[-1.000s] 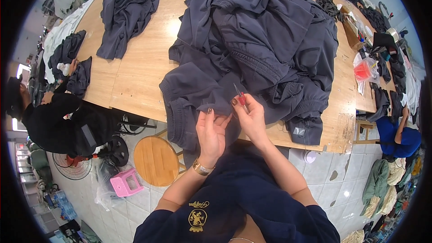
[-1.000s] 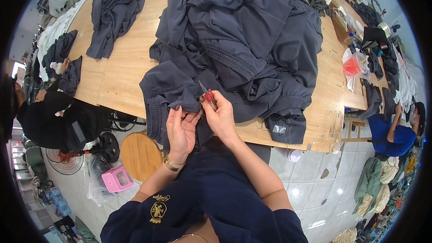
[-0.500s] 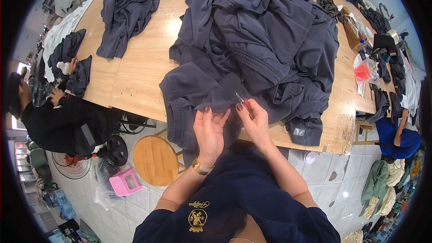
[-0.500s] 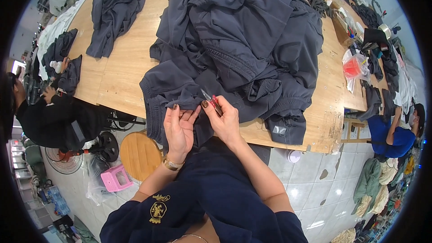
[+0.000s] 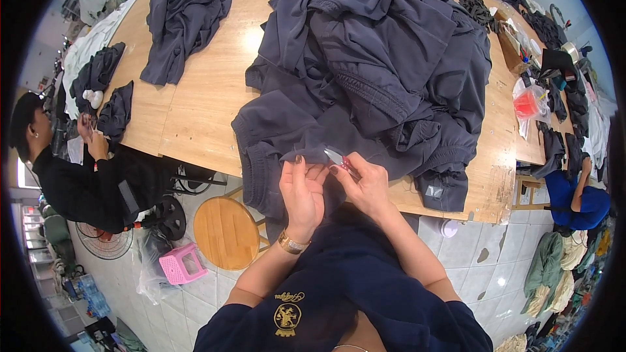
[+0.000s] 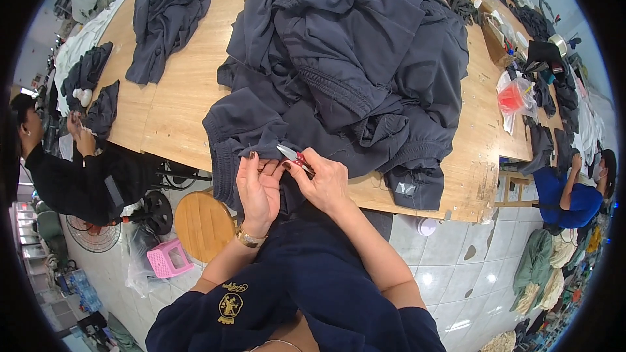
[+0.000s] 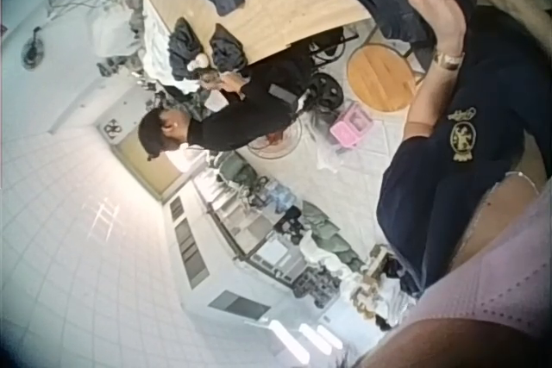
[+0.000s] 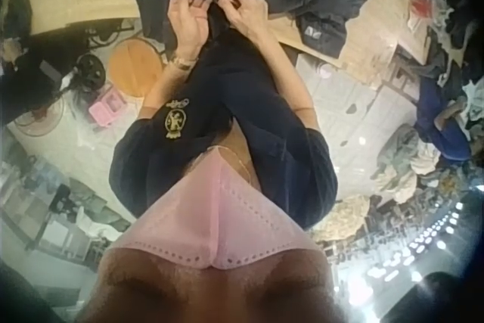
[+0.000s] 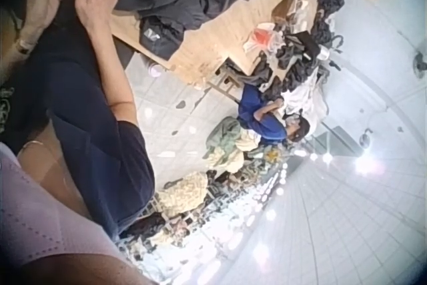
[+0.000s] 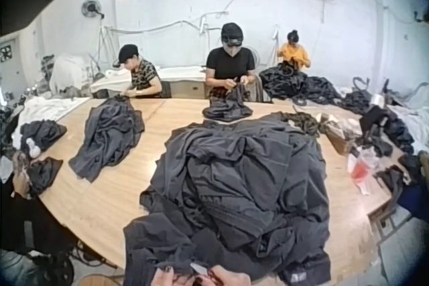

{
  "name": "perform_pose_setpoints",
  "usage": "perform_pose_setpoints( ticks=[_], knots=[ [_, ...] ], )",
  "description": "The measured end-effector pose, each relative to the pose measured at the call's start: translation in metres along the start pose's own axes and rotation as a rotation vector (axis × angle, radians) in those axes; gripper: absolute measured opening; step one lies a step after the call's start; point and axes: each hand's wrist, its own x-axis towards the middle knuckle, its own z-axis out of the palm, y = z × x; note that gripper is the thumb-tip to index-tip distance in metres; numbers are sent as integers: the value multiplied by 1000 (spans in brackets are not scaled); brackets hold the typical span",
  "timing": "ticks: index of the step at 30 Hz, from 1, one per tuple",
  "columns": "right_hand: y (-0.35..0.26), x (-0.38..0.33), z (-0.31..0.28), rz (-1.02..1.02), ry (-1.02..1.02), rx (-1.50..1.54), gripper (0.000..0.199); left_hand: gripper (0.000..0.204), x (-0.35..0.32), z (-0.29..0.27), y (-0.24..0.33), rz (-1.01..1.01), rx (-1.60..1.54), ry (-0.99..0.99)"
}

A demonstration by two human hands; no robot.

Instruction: Trim loose threads from finished garments using small snips.

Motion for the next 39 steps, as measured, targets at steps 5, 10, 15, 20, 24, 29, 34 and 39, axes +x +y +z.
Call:
perform_pose_setpoints(
  ticks=[5,10,15,20,24,29,34,39],
  knots=[
    [2,0,2,-16,10,-3,33,17,0,-2,-1,2,5,-7],
    [4,-1,0,167,22,147,31,18,0,-4,-2,15,-8,-41],
    [0,2,-1,172,-31,190,32,19,-1,-3,1,9,-4,-34],
    [15,0,5,258,68,391,33,27,1,-16,18,-427,591,-353],
    [21,7,-2,331,245,563,29,28,23,9,70,-526,1541,-1147],
    [32,9,-16,288,357,428,31,21,103,-2,60,211,1512,-441],
    [38,8,-23,286,349,412,30,46,182,-70,49,288,2253,148],
    [51,3,-25,286,114,179,43,30,182,-56,87,337,1877,-3]
  ],
)
